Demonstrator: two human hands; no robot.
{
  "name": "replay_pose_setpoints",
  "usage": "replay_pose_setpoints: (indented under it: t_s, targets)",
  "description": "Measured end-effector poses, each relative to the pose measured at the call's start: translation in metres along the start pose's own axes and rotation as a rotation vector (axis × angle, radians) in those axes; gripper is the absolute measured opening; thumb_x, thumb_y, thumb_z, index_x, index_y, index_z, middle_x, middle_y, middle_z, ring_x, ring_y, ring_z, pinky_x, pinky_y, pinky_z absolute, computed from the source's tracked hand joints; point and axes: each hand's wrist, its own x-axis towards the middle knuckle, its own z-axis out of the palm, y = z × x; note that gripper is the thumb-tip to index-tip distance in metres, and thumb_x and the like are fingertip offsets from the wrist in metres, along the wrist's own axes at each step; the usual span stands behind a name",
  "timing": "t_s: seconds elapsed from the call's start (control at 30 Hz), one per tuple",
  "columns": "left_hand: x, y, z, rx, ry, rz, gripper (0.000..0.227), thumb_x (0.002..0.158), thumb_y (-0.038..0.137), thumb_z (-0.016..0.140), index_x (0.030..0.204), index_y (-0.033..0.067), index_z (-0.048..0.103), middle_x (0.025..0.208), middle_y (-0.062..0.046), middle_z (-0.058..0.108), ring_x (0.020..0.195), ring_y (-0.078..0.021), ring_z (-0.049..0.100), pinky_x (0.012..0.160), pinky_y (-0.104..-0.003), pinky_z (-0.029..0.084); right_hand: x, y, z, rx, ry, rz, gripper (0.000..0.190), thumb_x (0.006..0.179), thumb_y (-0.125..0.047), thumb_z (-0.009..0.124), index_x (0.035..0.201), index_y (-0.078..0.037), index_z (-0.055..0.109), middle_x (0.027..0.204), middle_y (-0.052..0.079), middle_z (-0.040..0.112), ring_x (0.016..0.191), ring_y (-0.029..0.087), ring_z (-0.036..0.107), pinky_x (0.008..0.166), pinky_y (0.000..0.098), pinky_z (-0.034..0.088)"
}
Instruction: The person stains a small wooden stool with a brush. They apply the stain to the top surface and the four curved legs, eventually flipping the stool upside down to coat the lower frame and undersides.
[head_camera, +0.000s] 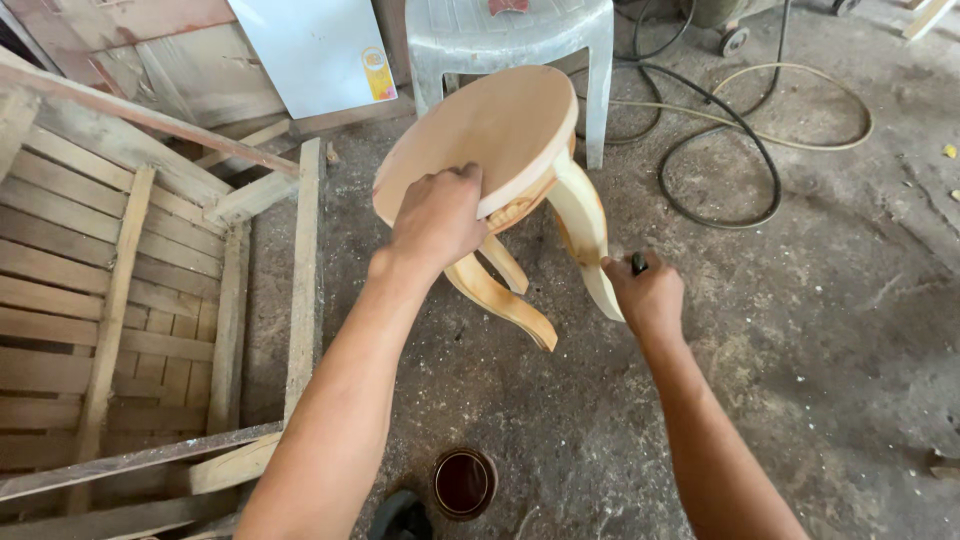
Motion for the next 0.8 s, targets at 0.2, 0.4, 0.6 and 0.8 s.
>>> replay_pose_setpoints:
  t_s: [0.2, 0.4, 0.6, 0.8]
  targets:
    - [-0.016, -0.017, -0.008, 0.032, -0.053, -0.047, 0.058, 0.081, 0.006, 0.068, 0.136, -0.0017, 0.055, 0.104, -0.027, 0.07, 0.099, -0.0428, 0.07, 0.087, -0.049, 0.056, -0.013, 0.017, 0.06, 1.114, -0.229, 0.755, 0.052, 0.094, -0.057, 0.062, 0.11, -0.007, 0.066, 0.082, 0.011, 0.068, 0.065, 0.018, 0.063, 0.047, 0.0285, 0.04]
    - [-0.027, -0.055, -0.014, -0.047, 0.014, -0.111, 0.071, 0.073, 0.003, 0.067, 0.142, 0.0007, 0.052, 0.111, -0.028, 0.069, 0.105, -0.0427, 0.067, 0.092, -0.048, 0.054, 0.024, -0.01, 0.121, 1.743, -0.3, 0.666, 0.054, 0.096, -0.058, 0.054, 0.108, -0.008, 0.067, 0.074, 0.01, 0.067, 0.054, 0.016, 0.06, 0.041, 0.0224, 0.037]
    - [-0.039, -0.069, 0.002, -0.119, 0.159, -0.152, 0.058, 0.072, 0.002, 0.067, 0.131, -0.0016, 0.063, 0.111, -0.03, 0.069, 0.103, -0.0434, 0.068, 0.094, -0.046, 0.053, 0.045, -0.045, 0.157, 1.962, -0.11, 0.756, 0.019, 0.102, -0.025, 0.065, 0.098, -0.007, 0.063, 0.064, 0.001, 0.056, 0.046, 0.008, 0.048, 0.042, 0.0213, 0.044]
    - [-0.057, -0.101, 0.026, -0.49, 0.266, -0.178, 0.035, 0.076, 0.008, 0.075, 0.11, 0.0019, 0.074, 0.094, -0.023, 0.077, 0.084, -0.0306, 0.078, 0.078, -0.04, 0.061, 0.071, -0.064, 0.071, 1.818, -0.156, 0.501, 0.011, 0.095, -0.014, 0.07, 0.095, -0.01, 0.06, 0.064, -0.001, 0.056, 0.046, 0.008, 0.045, 0.039, 0.0217, 0.035]
